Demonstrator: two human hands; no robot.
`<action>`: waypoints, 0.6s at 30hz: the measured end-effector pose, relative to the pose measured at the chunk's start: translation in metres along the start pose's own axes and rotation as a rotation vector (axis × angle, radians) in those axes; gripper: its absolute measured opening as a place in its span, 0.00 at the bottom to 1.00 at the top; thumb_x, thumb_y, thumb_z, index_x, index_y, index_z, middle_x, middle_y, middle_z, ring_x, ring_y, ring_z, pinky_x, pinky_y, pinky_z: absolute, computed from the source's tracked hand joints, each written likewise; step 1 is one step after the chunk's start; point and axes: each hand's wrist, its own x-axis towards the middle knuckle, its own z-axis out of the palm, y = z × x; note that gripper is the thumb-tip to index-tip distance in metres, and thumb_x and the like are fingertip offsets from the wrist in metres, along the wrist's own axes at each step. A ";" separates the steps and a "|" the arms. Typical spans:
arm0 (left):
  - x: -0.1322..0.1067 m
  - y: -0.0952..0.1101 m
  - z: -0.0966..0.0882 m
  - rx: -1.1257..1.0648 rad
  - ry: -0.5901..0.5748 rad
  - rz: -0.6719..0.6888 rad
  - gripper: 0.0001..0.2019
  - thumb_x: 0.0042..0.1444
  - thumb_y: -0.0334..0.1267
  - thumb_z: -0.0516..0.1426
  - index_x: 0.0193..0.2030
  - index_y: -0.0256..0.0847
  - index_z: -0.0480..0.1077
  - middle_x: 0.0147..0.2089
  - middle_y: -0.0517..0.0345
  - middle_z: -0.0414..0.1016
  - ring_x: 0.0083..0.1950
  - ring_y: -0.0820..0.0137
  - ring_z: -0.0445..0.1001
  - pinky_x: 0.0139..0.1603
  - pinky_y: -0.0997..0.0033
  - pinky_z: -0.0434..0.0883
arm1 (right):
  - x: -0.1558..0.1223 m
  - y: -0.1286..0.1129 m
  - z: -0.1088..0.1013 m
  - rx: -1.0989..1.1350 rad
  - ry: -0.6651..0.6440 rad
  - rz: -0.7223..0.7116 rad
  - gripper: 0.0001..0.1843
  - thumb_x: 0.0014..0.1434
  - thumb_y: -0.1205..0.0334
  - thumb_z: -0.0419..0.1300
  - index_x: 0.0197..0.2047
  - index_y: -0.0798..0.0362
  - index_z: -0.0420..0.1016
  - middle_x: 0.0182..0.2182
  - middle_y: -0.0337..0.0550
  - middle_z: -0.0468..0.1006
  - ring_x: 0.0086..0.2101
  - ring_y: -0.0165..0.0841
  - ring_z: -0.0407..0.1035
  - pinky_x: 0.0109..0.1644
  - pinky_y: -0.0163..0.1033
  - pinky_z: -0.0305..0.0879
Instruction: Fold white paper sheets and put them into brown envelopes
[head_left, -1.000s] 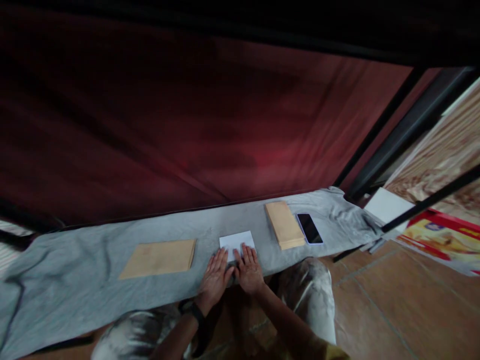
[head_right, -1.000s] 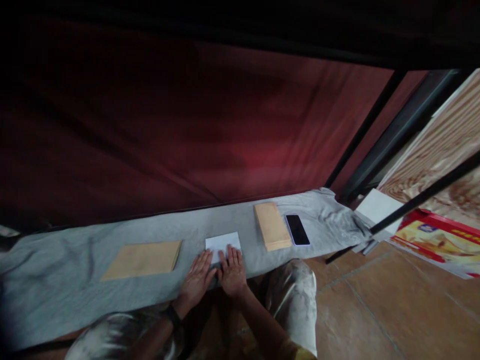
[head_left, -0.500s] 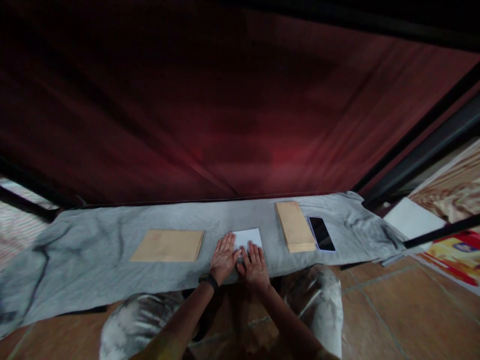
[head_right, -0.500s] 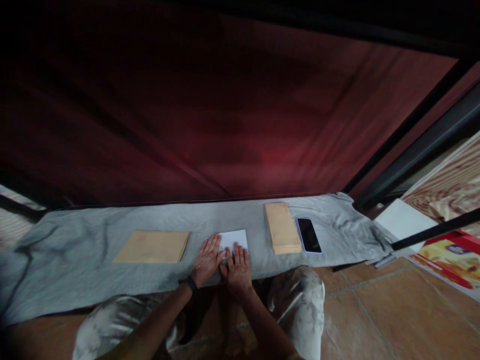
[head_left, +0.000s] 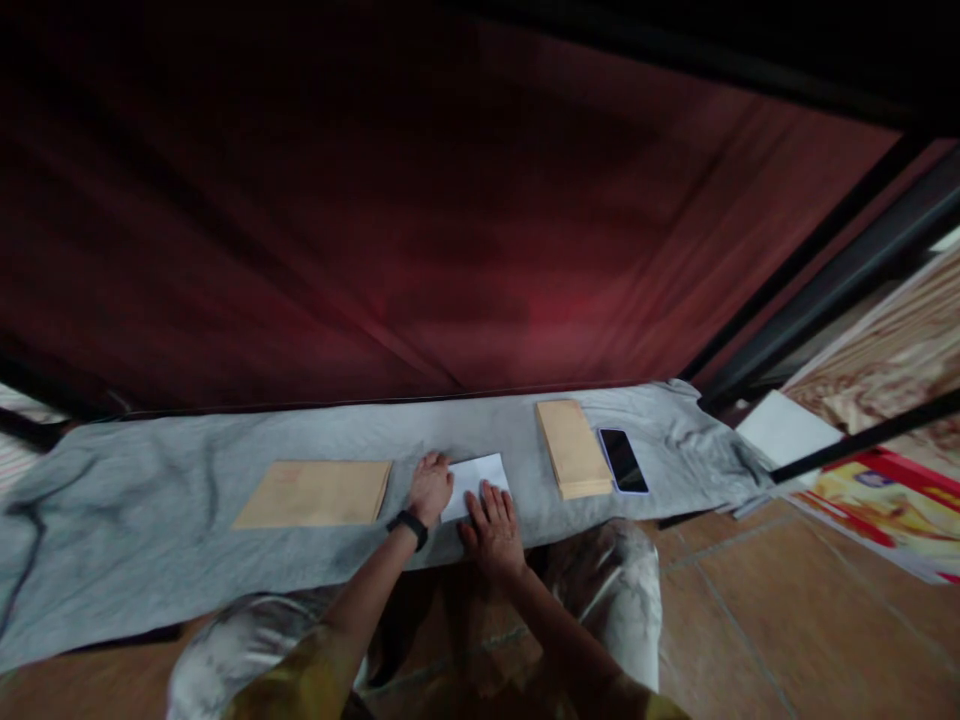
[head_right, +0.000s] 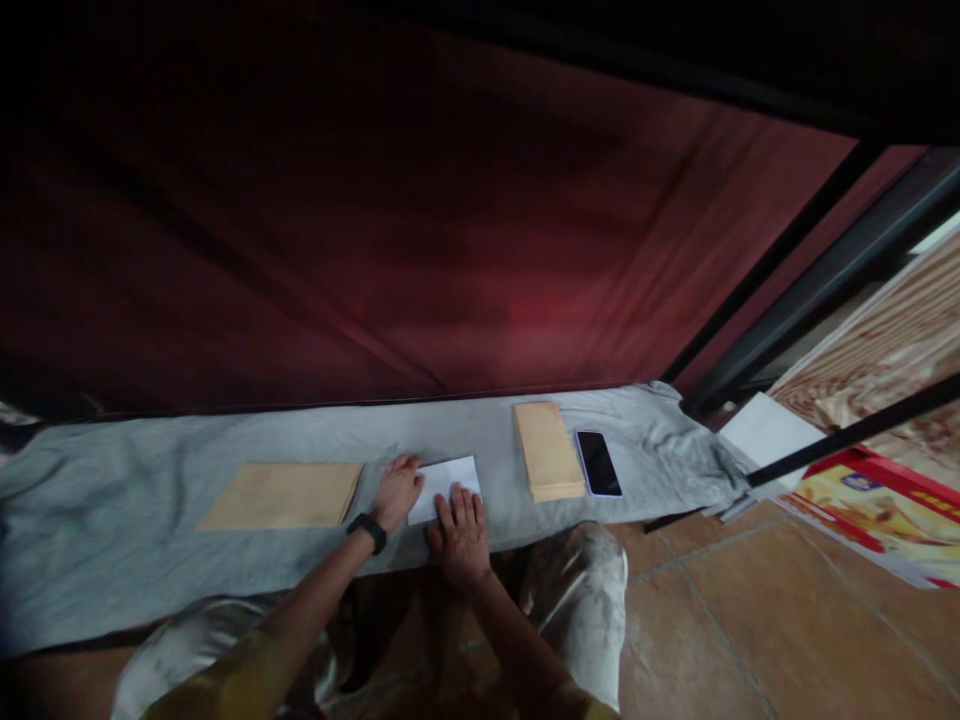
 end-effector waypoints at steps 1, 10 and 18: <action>0.003 0.000 -0.003 -0.041 -0.013 -0.019 0.13 0.57 0.30 0.52 0.44 0.37 0.76 0.51 0.43 0.78 0.58 0.56 0.72 0.60 0.57 0.64 | 0.000 0.001 -0.001 0.010 -0.005 0.003 0.30 0.68 0.54 0.56 0.70 0.52 0.61 0.69 0.55 0.60 0.67 0.46 0.54 0.70 0.55 0.50; -0.007 0.001 -0.030 -0.637 -0.108 -0.195 0.08 0.52 0.40 0.56 0.33 0.39 0.73 0.30 0.56 0.77 0.34 0.66 0.76 0.33 0.70 0.70 | 0.016 0.006 -0.021 0.107 -0.061 -0.034 0.34 0.64 0.62 0.55 0.72 0.50 0.56 0.70 0.49 0.59 0.66 0.42 0.56 0.71 0.53 0.49; -0.013 0.014 -0.049 -1.066 -0.049 -0.290 0.28 0.51 0.63 0.57 0.41 0.36 0.74 0.41 0.46 0.80 0.41 0.64 0.78 0.39 0.67 0.74 | 0.049 0.004 -0.047 0.775 0.066 0.327 0.22 0.67 0.59 0.49 0.60 0.51 0.73 0.55 0.49 0.78 0.53 0.39 0.73 0.59 0.46 0.69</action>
